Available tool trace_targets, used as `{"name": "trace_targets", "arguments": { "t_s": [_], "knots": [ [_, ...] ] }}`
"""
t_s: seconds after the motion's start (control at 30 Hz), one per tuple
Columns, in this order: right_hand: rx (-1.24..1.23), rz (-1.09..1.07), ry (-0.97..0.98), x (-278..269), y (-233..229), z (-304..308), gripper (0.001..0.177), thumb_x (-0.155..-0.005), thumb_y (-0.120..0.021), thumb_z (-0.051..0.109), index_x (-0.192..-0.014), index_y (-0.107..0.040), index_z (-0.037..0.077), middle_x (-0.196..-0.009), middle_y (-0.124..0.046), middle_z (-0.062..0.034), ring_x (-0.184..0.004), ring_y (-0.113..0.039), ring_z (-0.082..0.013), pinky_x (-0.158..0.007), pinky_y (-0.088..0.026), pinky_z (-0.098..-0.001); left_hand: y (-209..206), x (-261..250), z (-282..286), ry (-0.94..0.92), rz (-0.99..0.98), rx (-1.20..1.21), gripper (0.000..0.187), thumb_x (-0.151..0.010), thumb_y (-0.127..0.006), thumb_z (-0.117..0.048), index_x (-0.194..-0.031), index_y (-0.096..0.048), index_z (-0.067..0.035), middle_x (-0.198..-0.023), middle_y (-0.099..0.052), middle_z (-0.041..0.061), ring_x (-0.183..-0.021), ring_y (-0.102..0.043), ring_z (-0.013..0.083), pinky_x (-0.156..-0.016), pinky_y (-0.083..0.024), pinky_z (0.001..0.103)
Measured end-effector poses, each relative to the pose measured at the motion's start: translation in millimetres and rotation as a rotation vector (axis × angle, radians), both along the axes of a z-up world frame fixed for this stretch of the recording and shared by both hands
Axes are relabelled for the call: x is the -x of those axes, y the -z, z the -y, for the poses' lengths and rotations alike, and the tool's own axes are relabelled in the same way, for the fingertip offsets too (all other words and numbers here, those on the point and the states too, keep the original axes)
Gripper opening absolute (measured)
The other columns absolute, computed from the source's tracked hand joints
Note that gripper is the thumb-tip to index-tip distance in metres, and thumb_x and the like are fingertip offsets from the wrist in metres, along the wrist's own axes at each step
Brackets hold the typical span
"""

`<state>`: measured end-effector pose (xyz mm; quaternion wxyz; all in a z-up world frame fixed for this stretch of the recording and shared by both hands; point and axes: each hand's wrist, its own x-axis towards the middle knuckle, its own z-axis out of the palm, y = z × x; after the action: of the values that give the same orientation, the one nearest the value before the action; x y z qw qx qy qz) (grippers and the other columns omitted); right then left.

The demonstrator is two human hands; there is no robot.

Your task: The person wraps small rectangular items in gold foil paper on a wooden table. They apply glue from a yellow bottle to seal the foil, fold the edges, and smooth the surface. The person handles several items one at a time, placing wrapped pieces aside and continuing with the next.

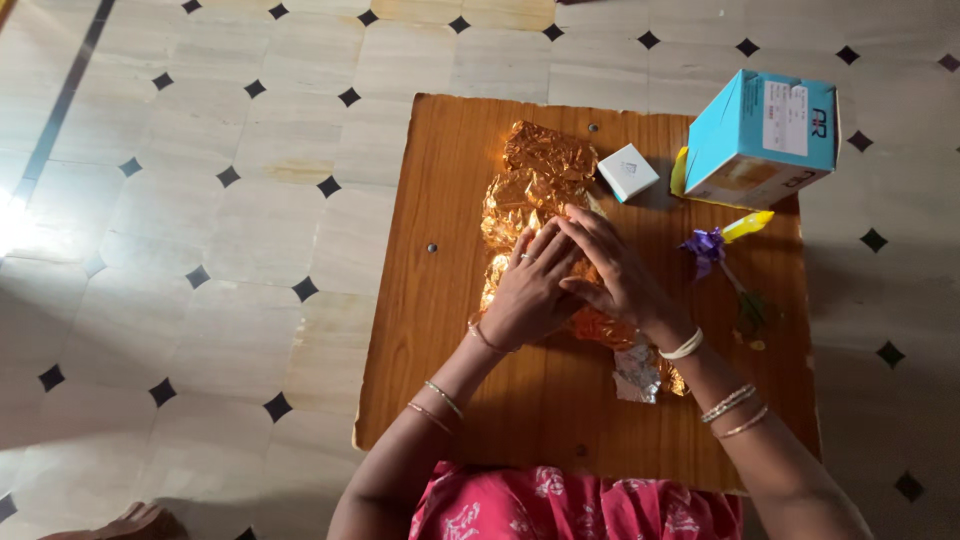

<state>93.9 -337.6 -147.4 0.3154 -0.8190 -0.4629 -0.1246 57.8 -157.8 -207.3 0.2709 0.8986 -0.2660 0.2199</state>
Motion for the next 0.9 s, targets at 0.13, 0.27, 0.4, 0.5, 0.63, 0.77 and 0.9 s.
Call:
{"name": "trace_targets", "arguments": {
  "t_s": [0.13, 0.27, 0.4, 0.5, 0.63, 0.77, 0.9],
  "knots": [
    [0.024, 0.033, 0.07, 2.3, 6.8, 11.4, 0.068, -0.099, -0.063, 0.041, -0.152, -0.044, 0.002, -0.157, -0.045, -0.0201, -0.149, -0.041, -0.0366, -0.125, -0.034, -0.0467, 4.8, -5.7, -15.9, 0.115, 0.003, 0.128, 0.067, -0.088, -0.078, -0.038, -0.147, -0.056, -0.013, -0.159, -0.048, 0.01, -0.156, -0.035, 0.0286, -0.131, -0.022, 0.054],
    [0.04, 0.074, 0.111, 5.0, 5.6, 14.6, 0.067, -0.089, -0.076, 0.026, -0.147, -0.05, 0.004, -0.151, -0.053, -0.0165, -0.144, -0.048, -0.0352, -0.123, -0.038, -0.0454, 1.7, -7.7, -26.1, 0.122, 0.06, 0.208, 0.065, -0.094, -0.084, -0.043, -0.149, -0.057, -0.023, -0.159, -0.054, -0.002, -0.152, -0.043, 0.015, -0.136, -0.027, 0.045],
    [-0.005, -0.019, 0.051, 0.8, 2.0, 15.2, 0.081, -0.082, -0.083, 0.023, -0.15, -0.047, -0.004, -0.148, -0.057, -0.0165, -0.138, -0.053, -0.0331, -0.117, -0.045, -0.0424, -10.2, -14.8, -34.6, 0.122, 0.028, 0.164, 0.095, -0.079, -0.082, -0.051, -0.155, -0.041, -0.013, -0.159, -0.045, 0.009, -0.153, -0.034, 0.0317, -0.129, -0.019, 0.054],
    [0.057, -0.014, 0.01, -11.7, -0.8, 17.8, 0.086, -0.076, -0.086, 0.025, -0.148, -0.046, -0.001, -0.147, -0.056, -0.0191, -0.137, -0.054, -0.0342, -0.116, -0.048, -0.0428, -16.9, -18.8, -37.4, 0.112, -0.049, 0.034, 0.108, -0.075, -0.081, -0.055, -0.159, -0.03, -0.011, -0.16, -0.042, 0.011, -0.151, -0.034, 0.0344, -0.126, -0.016, 0.055],
    [0.176, 0.046, 0.028, -21.5, 2.9, 19.2, 0.103, -0.069, -0.092, 0.036, -0.15, -0.041, 0.0, -0.137, -0.06, -0.0174, -0.125, -0.056, -0.0333, -0.109, -0.048, -0.0428, -20.0, -20.4, -40.1, 0.092, -0.102, -0.028, 0.112, -0.078, -0.08, -0.06, -0.164, -0.025, -0.011, -0.158, -0.047, 0.011, -0.147, -0.042, 0.0319, -0.127, -0.016, 0.056],
    [0.152, 0.011, 0.016, -26.0, 12.0, 20.6, 0.117, -0.065, -0.094, 0.037, -0.158, -0.03, 0.004, -0.134, -0.061, -0.0154, -0.12, -0.054, -0.0297, -0.111, -0.045, -0.0426, -19.8, -27.2, -41.2, 0.094, -0.096, 0.007, 0.112, -0.076, -0.081, -0.063, -0.16, -0.029, -0.01, -0.145, -0.055, 0.012, -0.136, -0.05, 0.0317, -0.126, -0.016, 0.059],
    [0.125, 0.004, -0.002, -33.5, 24.3, 23.1, 0.13, -0.06, -0.095, 0.035, -0.162, -0.018, 0.01, -0.138, -0.061, -0.0135, -0.123, -0.054, -0.0281, -0.116, -0.042, -0.0446, -12.4, -34.3, -43.9, 0.138, -0.134, 0.075, 0.113, -0.075, -0.083, -0.062, -0.159, -0.029, -0.009, -0.141, -0.058, 0.011, -0.129, -0.055, 0.0288, -0.126, -0.018, 0.059]
  ]
}}
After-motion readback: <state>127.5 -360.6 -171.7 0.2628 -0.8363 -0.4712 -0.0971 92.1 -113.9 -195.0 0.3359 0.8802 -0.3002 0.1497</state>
